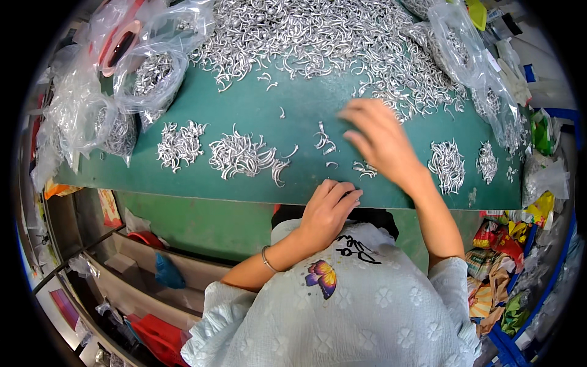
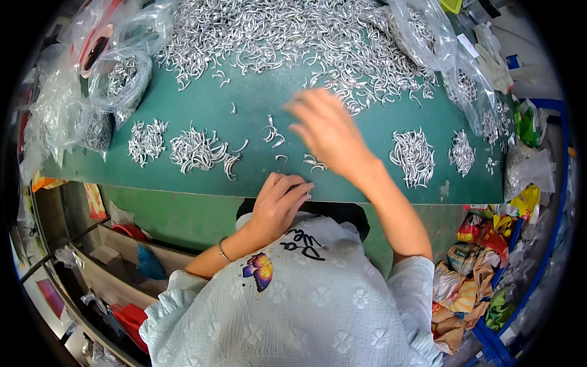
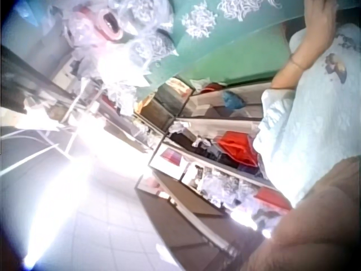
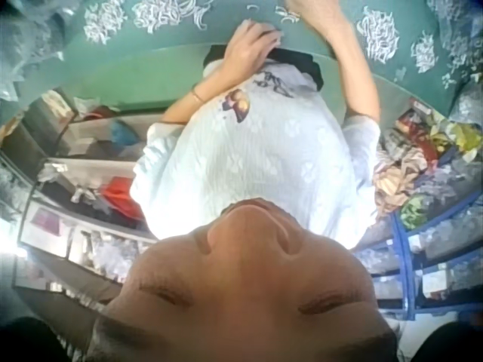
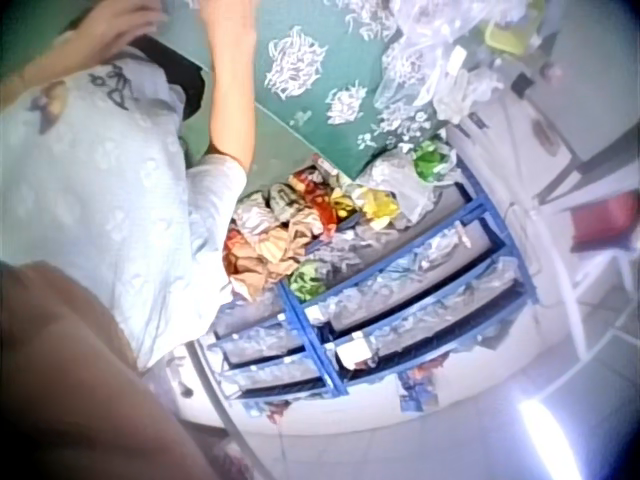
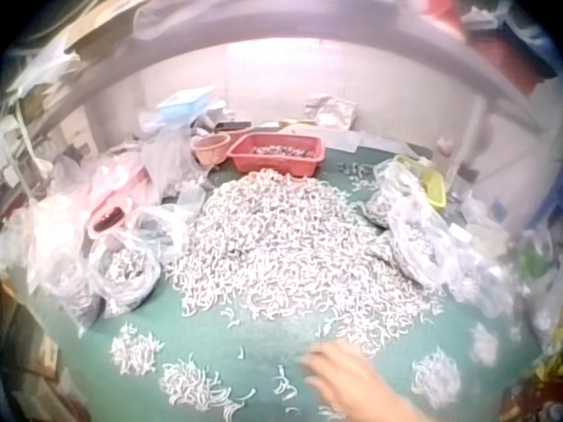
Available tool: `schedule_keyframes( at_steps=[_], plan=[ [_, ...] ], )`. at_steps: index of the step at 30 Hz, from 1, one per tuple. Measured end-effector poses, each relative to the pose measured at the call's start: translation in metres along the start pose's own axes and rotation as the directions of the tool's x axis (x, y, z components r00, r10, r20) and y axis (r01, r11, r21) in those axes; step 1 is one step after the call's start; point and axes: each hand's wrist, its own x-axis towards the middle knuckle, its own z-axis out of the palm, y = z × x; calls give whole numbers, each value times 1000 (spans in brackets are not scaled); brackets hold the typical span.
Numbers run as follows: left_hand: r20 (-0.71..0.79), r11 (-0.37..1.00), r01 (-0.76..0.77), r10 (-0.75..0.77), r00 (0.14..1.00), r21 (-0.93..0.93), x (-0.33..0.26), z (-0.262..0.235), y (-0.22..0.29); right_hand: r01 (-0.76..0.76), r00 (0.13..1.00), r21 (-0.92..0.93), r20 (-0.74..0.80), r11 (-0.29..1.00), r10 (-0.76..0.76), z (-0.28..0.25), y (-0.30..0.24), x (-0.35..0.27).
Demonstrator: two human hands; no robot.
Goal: The person sorts small curved silver metal components by hand on a green workbench, gathering them into piles and moving some into a pink plastic bin.
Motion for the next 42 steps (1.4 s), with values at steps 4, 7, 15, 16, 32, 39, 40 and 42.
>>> schedule_keyframes(
  at_steps=[4, 7, 15, 16, 32, 39, 40, 42],
  plan=[
    [14, 1000, -2, 2, 1000, 0, 2, 1, -1, 2, 971, 82, 237, 997, -22, 10, 0, 5],
    [7, 1000, 19, -19, 1000, -5, -1, 1, -1, -50, 927, 103, 375, 993, 8, -12, 14, -5],
    [10, 1000, 2, -2, 1000, -6, 2, 1, -1, -44, 949, 140, 316, 989, -3, 11, -1, 9],
    [12, 1000, 4, -4, 1000, -10, 3, 0, -1, -31, 930, 95, 366, 995, -6, 12, 2, 9],
    [0, 1000, 10, -10, 1000, -3, 1, 0, -1, -49, 854, 268, 510, 962, -98, -14, 5, -9],
    [12, 1000, 7, -6, 1000, -14, 4, 0, -1, -202, 965, 304, 224, 931, 136, -12, 18, 3],
    [10, 1000, 4, -4, 1000, -14, 3, -1, -1, -109, 969, 244, 244, 964, 48, -4, 19, -1],
    [3, 1000, 10, -10, 1000, -17, 2, -1, -1, -110, 920, 230, 391, 967, 12, -3, 15, 2]
  ],
)
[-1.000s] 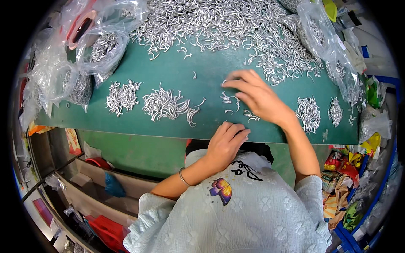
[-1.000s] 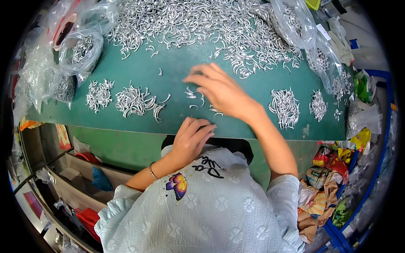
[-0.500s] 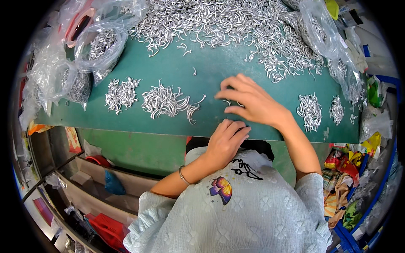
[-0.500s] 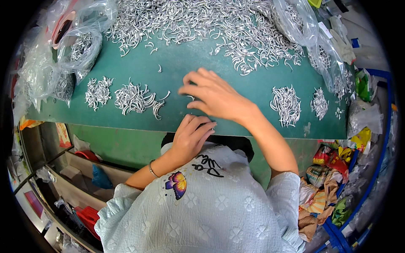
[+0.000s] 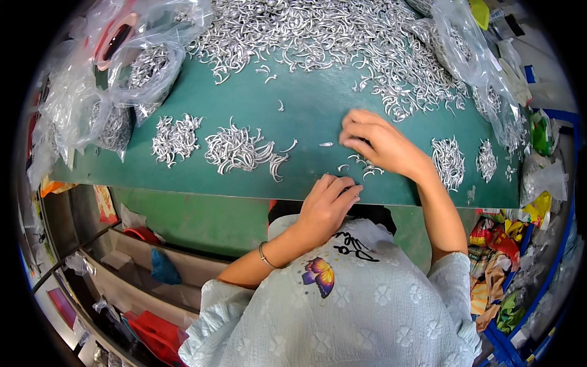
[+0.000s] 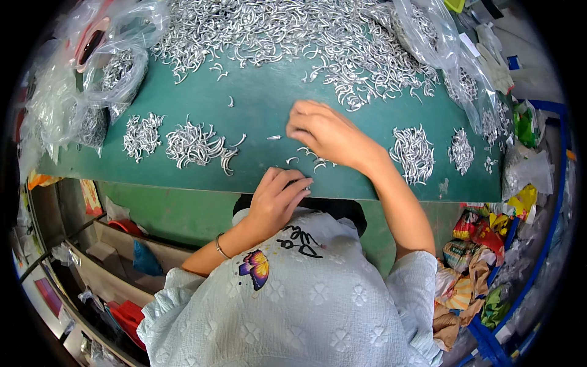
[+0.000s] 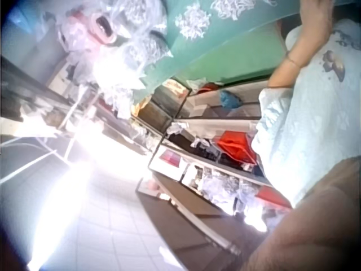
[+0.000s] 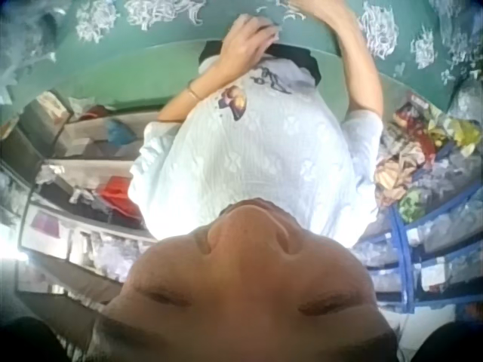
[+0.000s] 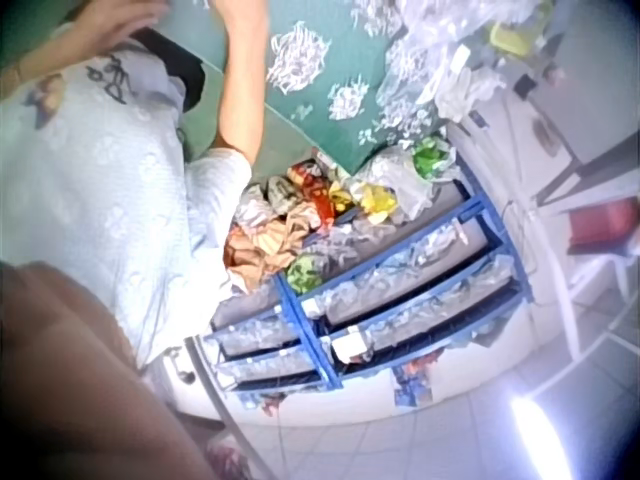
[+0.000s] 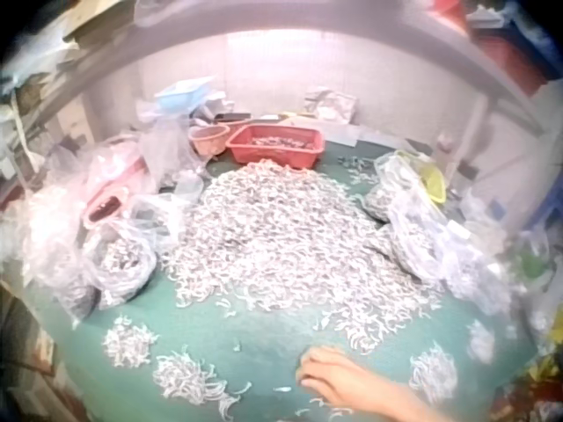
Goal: The person sorts small curved silver metal components by hand on a green workbench, gathering them into piles and moving some into a pink plastic bin.
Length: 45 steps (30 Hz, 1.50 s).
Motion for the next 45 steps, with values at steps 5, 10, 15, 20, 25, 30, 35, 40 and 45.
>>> schedule_keyframes(
  at_steps=[5, 10, 15, 20, 25, 30, 35, 40, 45],
  plan=[
    [-18, 1000, -13, 13, 1000, 4, -1, 2, -3, -12, 999, 83, -43, 997, 15, 6, -14, 35],
    [-1, 1000, -22, 22, 1000, 14, 2, 1, -1, 226, 952, -126, -180, 966, -246, 41, -1, 81],
    [-7, 1000, -11, 12, 1000, 14, -1, 2, -2, 47, 989, -101, 147, 994, -32, 3, 1, 33],
    [2, 1000, -1, 1, 1000, 20, -1, 1, -2, -4, 991, 45, 130, 999, -2, -19, 3, -5],
    [34, 1000, 13, -14, 999, 26, 0, -1, 0, 199, 979, -74, -34, 977, -202, 18, -16, 16],
    [16, 1000, 8, -8, 1000, 4, 0, 0, -1, 68, 976, -142, 214, 988, -36, 0, -17, -1],
    [22, 1000, -1, 1, 1000, 17, -2, 0, -1, 30, 999, 14, 27, 999, -30, -23, -6, -33],
    [22, 1000, -29, 29, 999, 11, -3, 0, -4, -97, 994, -240, -66, 966, 84, -7, -19, -63],
    [-17, 1000, -3, 3, 1000, 22, -6, -3, -3, -101, 994, -288, -63, 952, 87, 3, -20, -55]
  ],
)
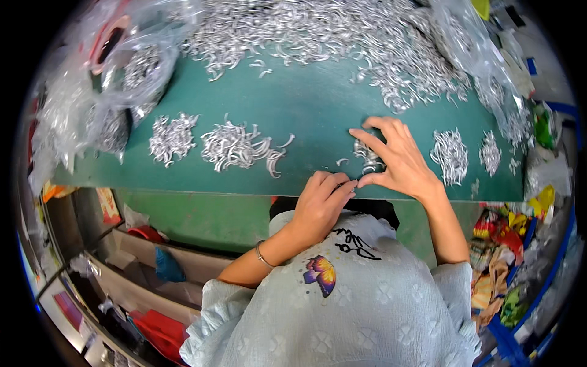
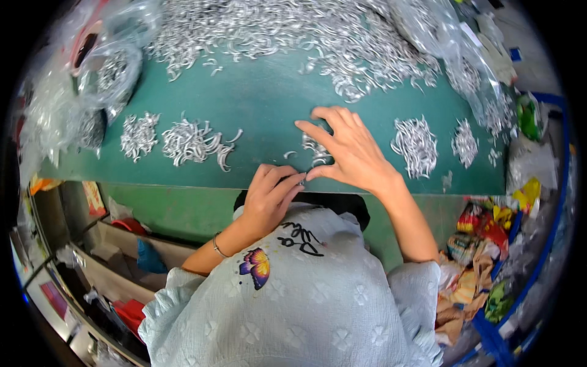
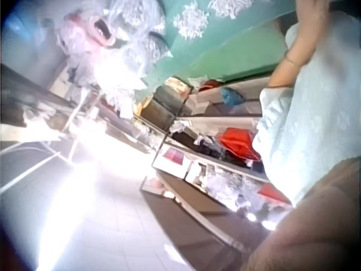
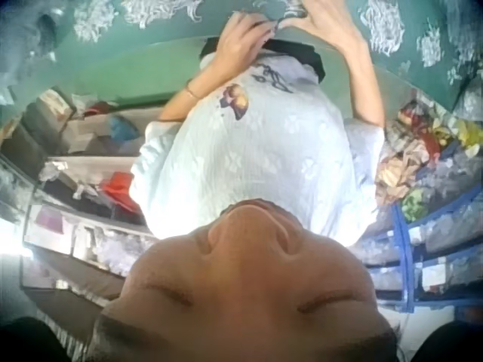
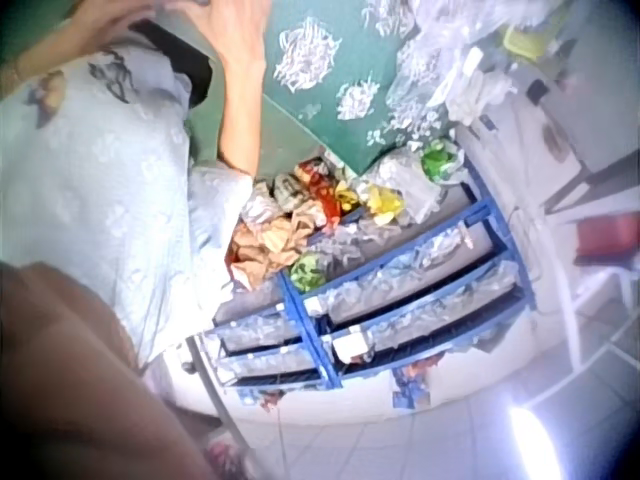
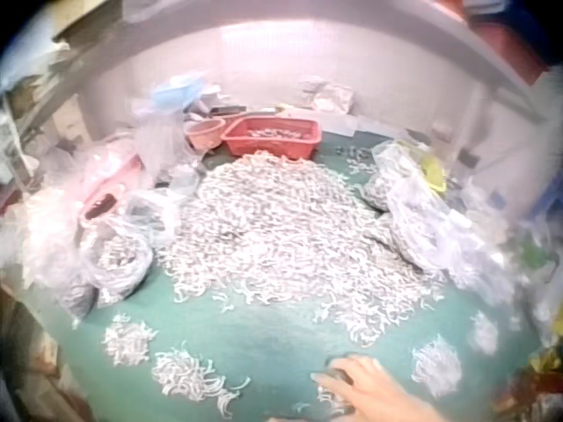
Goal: The person sorts small curved silver metal components by hand on a green workbench, gathering them into piles and moving some into a pink plastic bin.
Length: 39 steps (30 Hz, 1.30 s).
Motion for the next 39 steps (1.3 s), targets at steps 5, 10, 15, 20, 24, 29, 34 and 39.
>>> schedule_keyframes(
  at_steps=[5, 10, 15, 20, 24, 29, 34, 39],
  plan=[
    [-15, 1000, 6, -6, 1000, 22, -3, -7, -1, 284, 958, -151, 89, 947, -273, -5, 12, 18],
    [-21, 1000, 7, -7, 1000, 7, -6, -7, -1, 486, 874, -165, 111, 858, -474, 6, 18, 37],
    [0, 1000, 7, -7, 1000, 5, -6, -9, -1, 565, 825, -127, 86, 815, -559, 17, 10, 56],
    [-17, 1000, -4, 4, 1000, -2, -7, -8, -2, 572, 819, -61, -9, 818, -574, 30, 11, 64],
    [0, 1000, 6, -6, 1000, -10, -7, -8, -3, 515, 851, -58, -86, 855, -519, 39, 8, 69],
    [-3, 1000, -7, 7, 1000, -13, -7, -9, -4, 413, 896, -33, -165, 910, -412, 38, 7, 77],
    [-4, 1000, -4, 4, 1000, -7, -7, -8, -4, 318, 938, 0, -146, 948, -315, 29, 3, 72],
    [-37, 999, 12, -10, 999, 37, -5, -9, -4, 211, 968, 15, -145, 977, -206, 15, 3, 63]
  ],
)
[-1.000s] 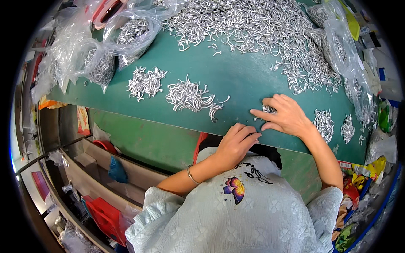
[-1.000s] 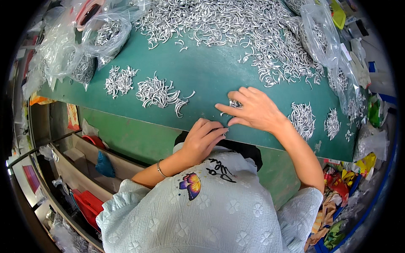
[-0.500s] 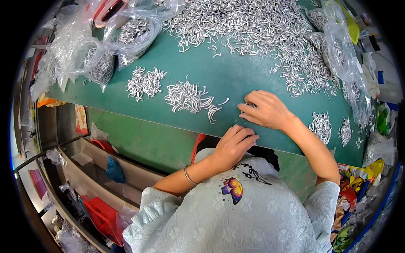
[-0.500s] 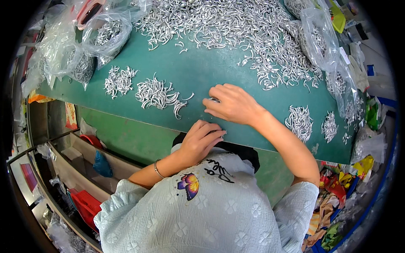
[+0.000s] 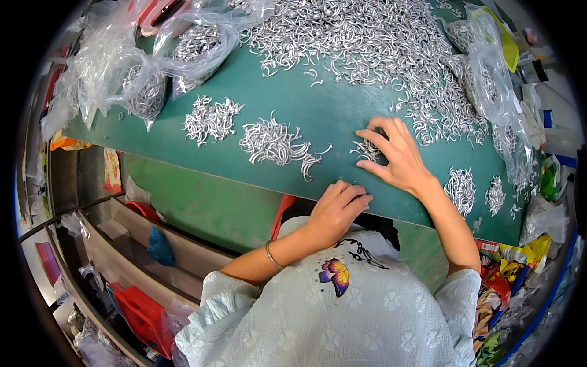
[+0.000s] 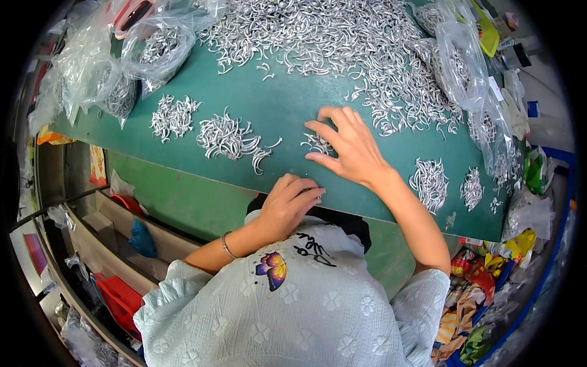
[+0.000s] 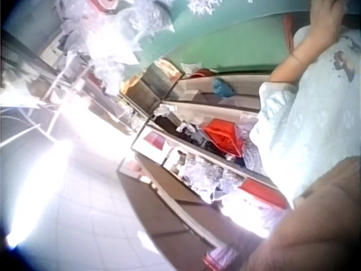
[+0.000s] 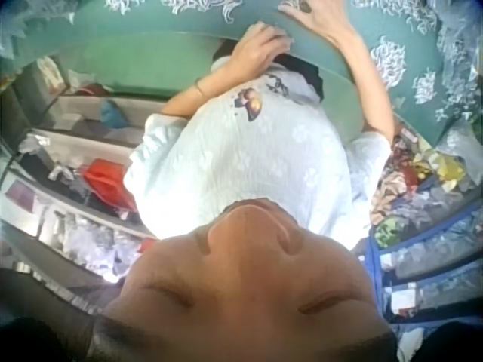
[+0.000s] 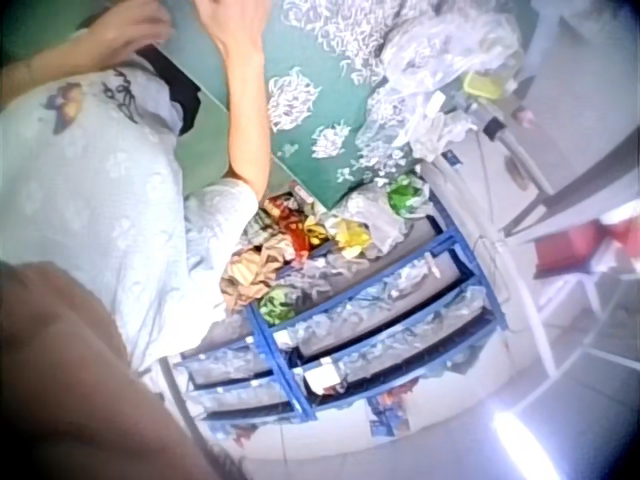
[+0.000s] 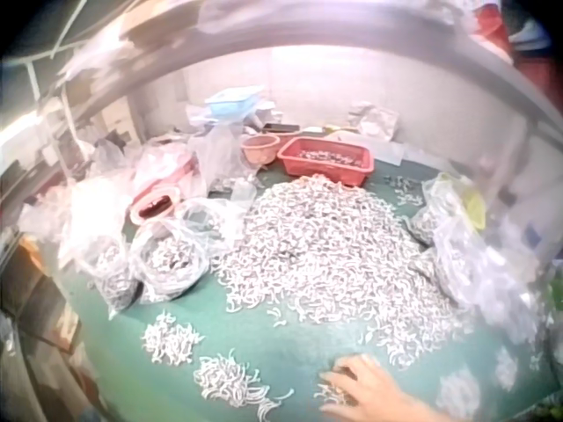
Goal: The person sorts small curved silver metal components by hand on a green workbench, gathering them into piles and moving some into a pink plastic bin.
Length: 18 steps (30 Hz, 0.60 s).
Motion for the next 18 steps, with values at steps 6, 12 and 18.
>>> schedule_keyframes(
  at_steps=[6, 12, 18],
  plan=[
    [-112, 969, 85, -60, 992, 231, 7, -23, -14, 27, 999, -9, -46, 1000, -27, 2, 3, -10],
    [-254, 951, 184, -119, 960, 249, 13, -40, -15, -38, 994, 81, -96, 996, 46, 1, -1, -19],
    [-227, 904, 256, -185, 956, 341, -2, -45, -14, -117, 983, 81, -134, 990, 127, 0, -11, -29]
  ],
)
